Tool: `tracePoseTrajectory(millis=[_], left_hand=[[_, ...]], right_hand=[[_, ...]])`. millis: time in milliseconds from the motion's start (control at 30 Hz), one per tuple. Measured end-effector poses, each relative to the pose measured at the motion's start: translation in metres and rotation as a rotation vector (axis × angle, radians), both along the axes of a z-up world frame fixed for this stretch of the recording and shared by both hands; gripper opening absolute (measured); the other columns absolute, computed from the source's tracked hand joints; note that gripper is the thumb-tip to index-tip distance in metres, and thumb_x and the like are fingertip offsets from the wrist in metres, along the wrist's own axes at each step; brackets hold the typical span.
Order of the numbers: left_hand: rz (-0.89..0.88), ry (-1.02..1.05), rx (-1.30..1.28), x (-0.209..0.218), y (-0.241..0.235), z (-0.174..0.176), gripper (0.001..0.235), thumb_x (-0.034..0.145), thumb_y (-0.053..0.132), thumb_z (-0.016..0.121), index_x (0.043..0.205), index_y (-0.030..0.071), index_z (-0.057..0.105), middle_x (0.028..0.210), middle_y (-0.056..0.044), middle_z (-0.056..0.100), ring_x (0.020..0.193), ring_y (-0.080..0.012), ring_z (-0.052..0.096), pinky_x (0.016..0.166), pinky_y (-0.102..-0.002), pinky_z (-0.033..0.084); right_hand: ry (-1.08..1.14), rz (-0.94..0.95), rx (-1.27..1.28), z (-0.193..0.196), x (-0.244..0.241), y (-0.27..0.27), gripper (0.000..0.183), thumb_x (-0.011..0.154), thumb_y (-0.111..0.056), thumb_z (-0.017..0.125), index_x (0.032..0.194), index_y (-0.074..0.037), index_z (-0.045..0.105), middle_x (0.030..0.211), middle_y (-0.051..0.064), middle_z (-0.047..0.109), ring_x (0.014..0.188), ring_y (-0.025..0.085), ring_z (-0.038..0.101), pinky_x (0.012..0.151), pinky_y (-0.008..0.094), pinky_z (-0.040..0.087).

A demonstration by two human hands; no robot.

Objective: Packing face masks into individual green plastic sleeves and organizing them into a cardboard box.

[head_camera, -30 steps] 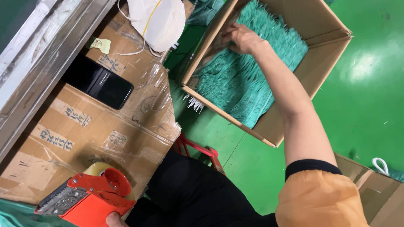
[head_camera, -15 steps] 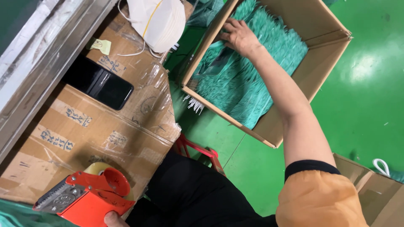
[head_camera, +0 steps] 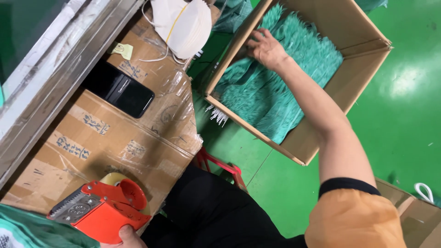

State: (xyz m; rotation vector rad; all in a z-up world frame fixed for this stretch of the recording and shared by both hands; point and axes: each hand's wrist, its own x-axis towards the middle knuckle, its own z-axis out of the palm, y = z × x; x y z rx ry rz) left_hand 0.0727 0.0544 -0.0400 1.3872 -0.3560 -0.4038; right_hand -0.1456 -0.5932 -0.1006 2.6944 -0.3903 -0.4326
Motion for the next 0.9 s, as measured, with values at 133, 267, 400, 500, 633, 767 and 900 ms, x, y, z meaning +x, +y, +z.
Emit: tracePoseTrajectory(millis=[133,267,400,500,633,767,900], left_hand=[[0.030,-0.053,0.093,0.022,-0.035,-0.013,0.077,0.101,0.043,0.074,0.149,-0.013,0.049,0.134,-0.021,0.065,0.120,-0.0265,0.066,0.109,-0.039,0.053],[0.005,-0.004,0.028,0.024,-0.046,0.001,0.079,0.103,0.041,0.078,0.151,-0.013,0.044,0.139,-0.021,0.060,0.127,-0.0277,0.063,0.115,-0.041,0.051],[0.042,-0.042,0.061,0.025,-0.050,0.001,0.083,0.102,0.046,0.076,0.154,-0.011,0.044,0.139,-0.020,0.061,0.126,-0.0267,0.064,0.112,-0.039,0.052],[0.044,-0.046,0.087,0.024,-0.049,0.002,0.087,0.100,0.050,0.077,0.154,-0.010,0.044,0.139,-0.020,0.062,0.126,-0.0268,0.064,0.111,-0.039,0.053],[0.054,-0.061,0.069,0.025,-0.048,-0.009,0.087,0.100,0.052,0.079,0.149,-0.011,0.044,0.138,-0.019,0.060,0.125,-0.0270,0.062,0.112,-0.039,0.052],[0.057,-0.065,0.060,0.026,-0.052,-0.014,0.088,0.100,0.053,0.079,0.150,-0.011,0.044,0.139,-0.019,0.060,0.126,-0.0270,0.063,0.112,-0.039,0.052],[0.084,-0.078,0.073,0.026,-0.046,-0.012,0.089,0.100,0.054,0.078,0.151,-0.010,0.043,0.140,-0.018,0.060,0.126,-0.0271,0.063,0.111,-0.039,0.052]], right_hand=[[-0.165,0.099,0.048,0.000,0.002,0.021,0.046,0.087,-0.019,0.070,0.131,-0.029,0.076,0.155,-0.002,0.055,0.150,0.023,0.036,0.123,0.042,0.028],[0.028,-0.126,0.334,0.010,0.013,0.024,0.055,0.073,-0.038,0.082,0.125,-0.021,0.073,0.148,0.008,0.051,0.146,0.033,0.032,0.116,0.050,0.026],[0.090,-0.150,0.416,0.007,0.009,0.015,0.067,0.069,-0.040,0.087,0.132,-0.027,0.069,0.149,0.007,0.049,0.147,0.033,0.030,0.118,0.051,0.023],[0.128,-0.165,0.411,0.006,0.012,0.015,0.069,0.069,-0.041,0.087,0.134,-0.029,0.068,0.149,0.008,0.049,0.147,0.033,0.030,0.118,0.051,0.023],[0.027,-0.099,0.405,0.009,0.006,0.012,0.058,0.073,-0.043,0.084,0.127,-0.026,0.070,0.150,0.005,0.049,0.147,0.031,0.033,0.118,0.050,0.025],[-0.168,0.057,0.214,0.008,0.003,0.023,0.059,0.082,-0.045,0.079,0.133,-0.016,0.068,0.151,0.010,0.051,0.144,0.031,0.039,0.114,0.047,0.033],[-0.221,-0.022,0.124,0.000,0.002,0.037,0.053,0.095,-0.036,0.074,0.143,-0.016,0.064,0.147,0.007,0.050,0.134,0.029,0.046,0.107,0.041,0.042]])
